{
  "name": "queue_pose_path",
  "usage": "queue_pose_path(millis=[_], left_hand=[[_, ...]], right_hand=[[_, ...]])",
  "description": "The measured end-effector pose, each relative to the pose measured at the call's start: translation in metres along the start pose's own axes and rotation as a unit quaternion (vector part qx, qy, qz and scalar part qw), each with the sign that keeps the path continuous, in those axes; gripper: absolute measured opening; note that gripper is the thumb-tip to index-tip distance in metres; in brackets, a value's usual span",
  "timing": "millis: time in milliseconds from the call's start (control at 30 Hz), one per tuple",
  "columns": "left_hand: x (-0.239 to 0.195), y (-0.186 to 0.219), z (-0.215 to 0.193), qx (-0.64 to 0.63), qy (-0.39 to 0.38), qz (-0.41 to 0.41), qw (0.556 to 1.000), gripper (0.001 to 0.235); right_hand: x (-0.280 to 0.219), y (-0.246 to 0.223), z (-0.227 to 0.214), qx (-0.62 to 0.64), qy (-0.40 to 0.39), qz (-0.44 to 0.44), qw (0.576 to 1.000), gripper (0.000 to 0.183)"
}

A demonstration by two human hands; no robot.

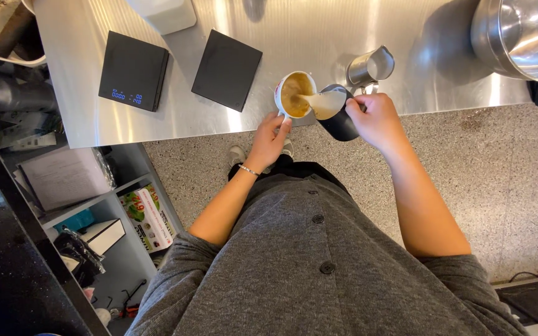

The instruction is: Prepare a latte and perform latte art in a coffee cup.

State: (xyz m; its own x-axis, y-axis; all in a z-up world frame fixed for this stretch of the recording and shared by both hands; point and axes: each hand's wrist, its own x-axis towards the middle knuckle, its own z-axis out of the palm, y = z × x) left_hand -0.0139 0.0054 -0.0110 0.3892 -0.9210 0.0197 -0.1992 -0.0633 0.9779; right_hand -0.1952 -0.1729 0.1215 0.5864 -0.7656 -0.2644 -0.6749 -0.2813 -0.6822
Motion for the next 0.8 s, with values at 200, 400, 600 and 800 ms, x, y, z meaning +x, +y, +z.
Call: queue_pose_path(millis=[200, 400, 600, 800], left_hand=[[-0.001, -0.026, 0.013, -0.179, -0.029, -0.109, 0.977, 0.033], [0.007, -0.017, 0.008, -0.204, -0.04, -0.144, 0.967, 0.037], [0.02, 0.031, -0.005, -0.203, -0.025, -0.071, 0.976, 0.04], [0.029, 0.023, 0.003, -0.177, 0.005, -0.172, 0.969, 0.041]], right_hand=[[0.004, 0.072, 0.017, 0.24, -0.009, 0.028, 0.97, 0.028], [-0.005, 0.121, 0.048, 0.47, 0.021, -0.06, 0.881, 0.031], [0.001, 0.105, 0.055, 0.501, 0.004, -0.097, 0.86, 0.025], [0.035, 0.134, 0.082, 0.39, 0.013, -0.098, 0.916, 0.03]])
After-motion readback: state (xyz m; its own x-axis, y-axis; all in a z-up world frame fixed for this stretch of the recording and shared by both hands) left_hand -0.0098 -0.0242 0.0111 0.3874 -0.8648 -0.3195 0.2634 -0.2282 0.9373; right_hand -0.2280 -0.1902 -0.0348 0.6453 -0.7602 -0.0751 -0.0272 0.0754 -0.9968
